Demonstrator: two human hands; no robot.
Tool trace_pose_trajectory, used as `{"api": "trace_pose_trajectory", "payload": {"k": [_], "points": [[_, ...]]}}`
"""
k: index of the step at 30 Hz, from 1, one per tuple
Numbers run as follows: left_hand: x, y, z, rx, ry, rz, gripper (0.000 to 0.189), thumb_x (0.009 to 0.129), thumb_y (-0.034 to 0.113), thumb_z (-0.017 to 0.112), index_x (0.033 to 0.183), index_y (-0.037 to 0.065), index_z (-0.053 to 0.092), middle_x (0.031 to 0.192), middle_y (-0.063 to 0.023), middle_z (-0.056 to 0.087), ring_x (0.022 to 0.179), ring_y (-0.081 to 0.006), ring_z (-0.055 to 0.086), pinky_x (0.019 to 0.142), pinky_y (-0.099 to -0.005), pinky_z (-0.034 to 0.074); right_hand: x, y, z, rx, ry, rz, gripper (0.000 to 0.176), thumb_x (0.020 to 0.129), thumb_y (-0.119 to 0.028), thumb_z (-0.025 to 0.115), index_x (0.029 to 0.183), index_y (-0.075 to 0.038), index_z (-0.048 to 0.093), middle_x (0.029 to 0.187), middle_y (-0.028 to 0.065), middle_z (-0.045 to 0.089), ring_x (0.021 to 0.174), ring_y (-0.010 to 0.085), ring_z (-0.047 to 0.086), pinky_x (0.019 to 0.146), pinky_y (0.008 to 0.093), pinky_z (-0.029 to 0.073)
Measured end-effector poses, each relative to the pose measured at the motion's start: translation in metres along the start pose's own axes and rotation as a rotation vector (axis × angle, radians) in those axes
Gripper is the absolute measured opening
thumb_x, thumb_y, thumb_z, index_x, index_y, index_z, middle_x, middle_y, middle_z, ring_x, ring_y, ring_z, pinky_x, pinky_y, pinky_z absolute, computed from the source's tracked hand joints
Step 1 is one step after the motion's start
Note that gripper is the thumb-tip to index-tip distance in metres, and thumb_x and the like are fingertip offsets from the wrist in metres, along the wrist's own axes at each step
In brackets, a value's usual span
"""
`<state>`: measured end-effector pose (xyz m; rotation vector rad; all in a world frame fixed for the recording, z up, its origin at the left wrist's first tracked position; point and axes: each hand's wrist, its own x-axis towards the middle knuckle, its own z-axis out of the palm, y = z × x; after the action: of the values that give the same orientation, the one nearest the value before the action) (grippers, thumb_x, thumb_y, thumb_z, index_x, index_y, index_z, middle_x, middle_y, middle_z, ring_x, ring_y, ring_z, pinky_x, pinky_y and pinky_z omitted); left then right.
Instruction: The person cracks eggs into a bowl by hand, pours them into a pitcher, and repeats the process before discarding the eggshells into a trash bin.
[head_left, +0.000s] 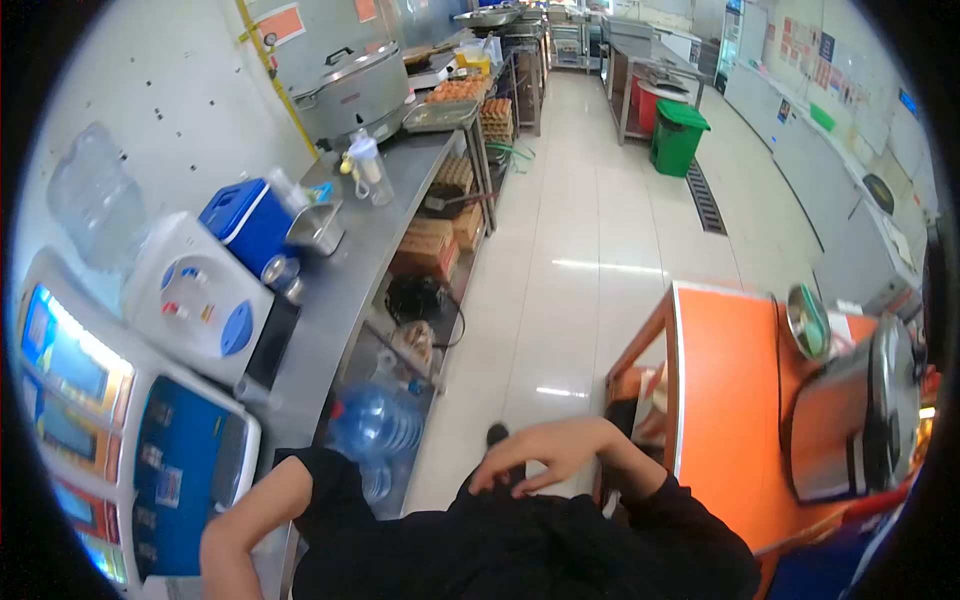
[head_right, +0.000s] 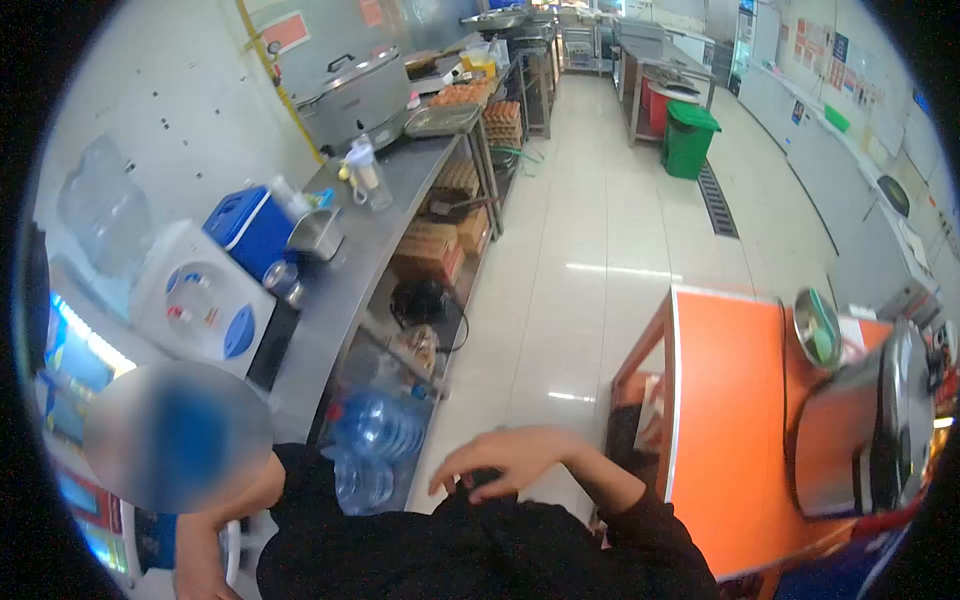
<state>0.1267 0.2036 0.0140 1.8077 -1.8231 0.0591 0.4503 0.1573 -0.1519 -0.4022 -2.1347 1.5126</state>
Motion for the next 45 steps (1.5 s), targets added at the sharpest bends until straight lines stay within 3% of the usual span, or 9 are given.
{"api": "trace_pose_trajectory", "payload": {"k": [3,6,9,11,15,20,31,38,45], "points": [[-0.135,-0.079,-0.076,-0.218,0.15,0.053,0.035,0.092,0.024,0.039,0.122,0.009,0.051,0.115,-0.011,0.057,0.101,-0.0327,0.055,0.101,-0.0468,0.028,-0.015,0.081,-0.132,-0.223,0.122,0.157,0.038,0.081,-0.013,0.056,0.118,-0.006,0.047,0.109,0.013,0.056,0.089,0.0265,0.056,0.078,0.0355,0.046],[-0.286,-0.177,-0.136,-0.497,0.323,-0.338,0.032,0.091,0.023,0.041,0.11,0.003,0.057,0.11,-0.0183,0.058,0.088,-0.0274,0.059,0.075,-0.0421,0.046,-0.048,0.163,-0.248,-0.398,0.363,0.387,0.037,0.082,-0.018,0.055,0.117,-0.007,0.047,0.107,0.0145,0.056,0.09,0.0297,0.057,0.079,0.0377,0.045],[-0.387,-0.334,-0.192,-0.12,0.796,-0.657,0.039,0.083,0.03,0.059,0.112,0.004,0.055,0.1,-0.0142,0.062,0.091,-0.0222,0.059,0.072,-0.0338,0.047,-0.107,0.229,-0.342,-0.417,0.561,0.741,0.037,0.082,-0.023,0.056,0.115,-0.006,0.049,0.105,0.0161,0.057,0.09,0.0304,0.057,0.08,0.0381,0.045],[-0.448,-0.414,-0.243,-0.269,0.818,-1.127,0.046,0.083,0.031,0.058,0.118,0.003,0.049,0.099,-0.0139,0.062,0.093,-0.0225,0.059,0.078,-0.034,0.046,-0.159,0.269,-0.397,-0.423,0.721,0.98,0.037,0.08,-0.022,0.058,0.113,-0.007,0.051,0.103,0.0169,0.058,0.091,0.0306,0.057,0.08,0.0385,0.045],[-0.559,-0.581,-0.32,-0.372,0.802,-1.192,0.04,0.086,0.02,0.054,0.121,0.004,0.046,0.1,-0.0106,0.061,0.094,-0.021,0.058,0.084,-0.0321,0.043,-0.264,0.314,-0.492,-0.414,1.05,1.328,0.038,0.076,-0.023,0.062,0.111,-0.008,0.054,0.101,0.0179,0.06,0.094,0.031,0.057,0.081,0.0388,0.045],[-0.7,-0.73,-0.385,-0.295,0.715,-1.219,0.04,0.087,0.018,0.052,0.124,0.006,0.043,0.104,-0.0112,0.06,0.097,-0.0226,0.057,0.086,-0.0328,0.043,-0.381,0.402,-0.649,-0.163,0.557,1.726,0.04,0.073,-0.029,0.064,0.108,-0.01,0.055,0.103,0.0183,0.059,0.094,0.032,0.057,0.08,0.041,0.046],[-0.929,-0.83,-0.517,-0.211,1.615,-1.662,0.035,0.087,0.011,0.05,0.121,0.003,0.047,0.105,-0.009,0.059,0.097,-0.0165,0.056,0.086,-0.03,0.042,-0.226,0.436,-1.296,-0.93,0.619,0.931,0.033,0.079,-0.02,0.058,0.11,-0.009,0.052,0.099,0.0149,0.057,0.091,0.0322,0.056,0.077,0.0422,0.047],[-1.107,-0.895,-0.591,0.081,2.174,-1.483,0.03,0.091,0.014,0.045,0.118,0.001,0.047,0.1,-0.0087,0.059,0.089,-0.0132,0.055,0.081,-0.0258,0.043,-0.091,0.52,-1.46,-0.483,0.674,0.377,0.016,0.08,-0.014,0.055,0.092,-0.003,0.058,0.089,0.0179,0.061,0.079,0.0337,0.06,0.07,0.0402,0.048],[-1.207,-0.891,-0.688,0.773,2.486,-1.396,0.027,0.09,0.009,0.045,0.115,-0.002,0.048,0.099,-0.0073,0.058,0.089,-0.0116,0.053,0.08,-0.024,0.041,0.08,0.615,-1.673,-0.855,0.672,0.236,0.015,0.081,-0.01,0.049,0.083,0.001,0.058,0.078,0.0208,0.059,0.075,0.037,0.059,0.065,0.0448,0.047]]}}
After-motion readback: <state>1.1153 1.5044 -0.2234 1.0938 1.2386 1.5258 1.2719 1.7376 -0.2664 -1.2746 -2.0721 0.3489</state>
